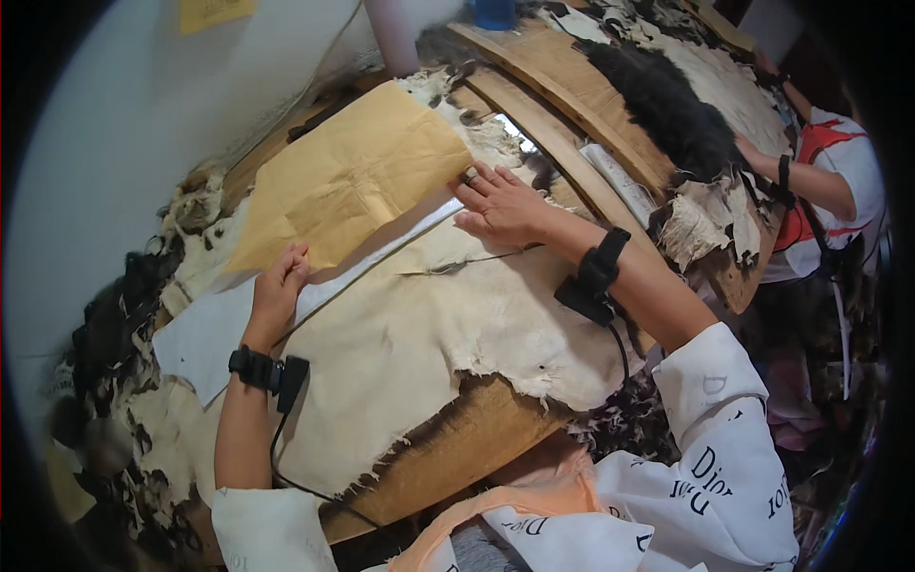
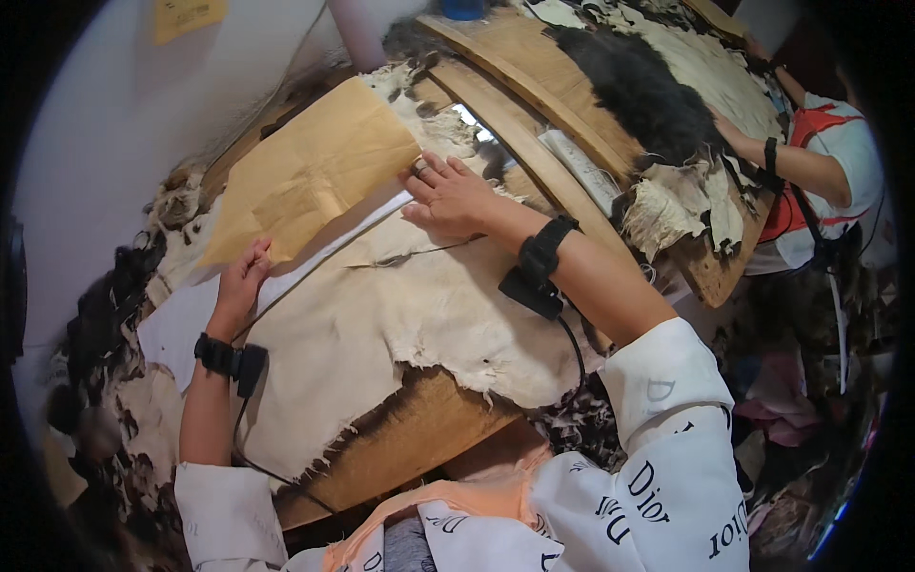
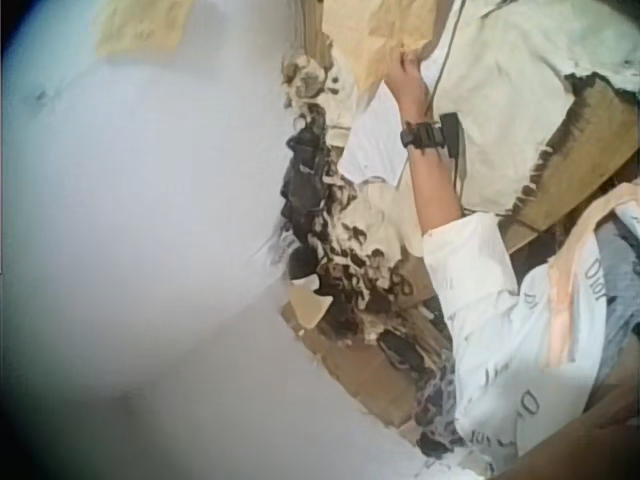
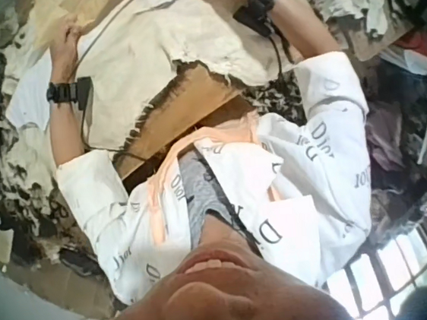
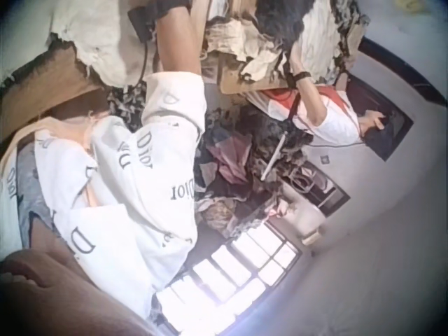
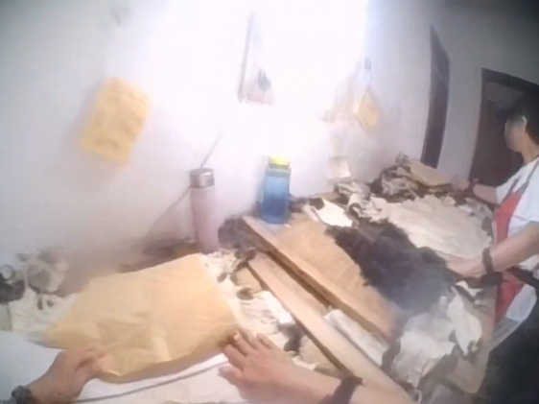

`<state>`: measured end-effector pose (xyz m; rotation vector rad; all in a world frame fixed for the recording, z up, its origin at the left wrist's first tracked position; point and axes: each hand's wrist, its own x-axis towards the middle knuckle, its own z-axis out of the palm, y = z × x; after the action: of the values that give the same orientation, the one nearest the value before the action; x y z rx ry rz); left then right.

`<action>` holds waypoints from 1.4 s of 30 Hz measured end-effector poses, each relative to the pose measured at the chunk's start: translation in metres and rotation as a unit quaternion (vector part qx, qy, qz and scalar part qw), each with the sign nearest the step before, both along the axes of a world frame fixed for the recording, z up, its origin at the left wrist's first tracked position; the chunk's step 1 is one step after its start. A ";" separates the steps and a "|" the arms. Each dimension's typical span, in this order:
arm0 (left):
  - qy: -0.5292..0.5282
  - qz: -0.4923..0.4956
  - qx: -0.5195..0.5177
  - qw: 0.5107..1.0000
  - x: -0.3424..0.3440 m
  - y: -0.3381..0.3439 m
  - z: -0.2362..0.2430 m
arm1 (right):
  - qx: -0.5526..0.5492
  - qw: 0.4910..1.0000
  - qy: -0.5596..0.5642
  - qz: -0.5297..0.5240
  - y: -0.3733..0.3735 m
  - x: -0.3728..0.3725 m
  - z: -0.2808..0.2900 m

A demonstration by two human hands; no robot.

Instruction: The recorder selects animal hides, positions them on a workbench, and uses templates to mark and cut specific sections of the pelts.

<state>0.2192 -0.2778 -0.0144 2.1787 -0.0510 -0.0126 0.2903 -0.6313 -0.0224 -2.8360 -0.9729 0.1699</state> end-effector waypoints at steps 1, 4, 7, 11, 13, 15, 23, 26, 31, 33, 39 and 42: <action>0.046 0.032 -0.118 0.991 0.000 0.003 0.003 | 0.023 1.000 -0.021 0.002 0.001 -0.001 -0.001; -0.024 0.047 -0.044 0.998 -0.002 0.003 0.025 | 0.076 0.996 -0.040 0.021 -0.009 0.010 0.005; -0.093 0.088 -0.055 0.990 -0.017 -0.004 0.052 | 0.194 0.980 -0.021 -0.034 -0.027 0.007 0.016; -0.164 0.110 -0.043 0.979 -0.066 -0.038 0.110 | 0.287 0.947 -0.038 -0.141 -0.066 -0.011 0.052; -0.191 0.110 -0.029 0.975 -0.097 -0.059 0.129 | 0.310 0.938 -0.060 -0.146 -0.095 -0.019 0.056; -0.229 0.087 0.031 0.969 -0.133 -0.075 0.145 | 0.336 0.927 -0.082 -0.147 -0.116 -0.031 0.066; -0.183 -0.086 0.193 0.960 -0.249 -0.124 0.130 | 0.260 0.931 -0.050 -0.250 -0.180 -0.103 0.082; -0.124 -0.100 0.185 0.970 -0.272 -0.137 0.118 | 0.304 0.924 -0.076 -0.219 -0.191 -0.125 0.073; -0.133 -0.115 0.219 0.960 -0.272 -0.135 0.133 | 0.302 0.924 -0.052 -0.228 -0.183 -0.157 0.088; -0.100 -0.092 0.211 0.968 -0.268 -0.127 0.141 | 0.303 0.932 -0.062 -0.189 -0.178 -0.162 0.093; 0.001 0.124 0.125 0.984 -0.193 -0.070 0.161 | 0.284 0.950 -0.021 -0.124 -0.132 -0.130 0.102; -0.048 0.138 0.127 0.981 -0.133 -0.034 0.129 | 0.287 0.956 -0.011 -0.058 -0.096 -0.095 0.090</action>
<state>0.0865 -0.3114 0.1151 2.4230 0.2092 0.2582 0.1953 -0.7276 0.0674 -2.3479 -0.7075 -0.1398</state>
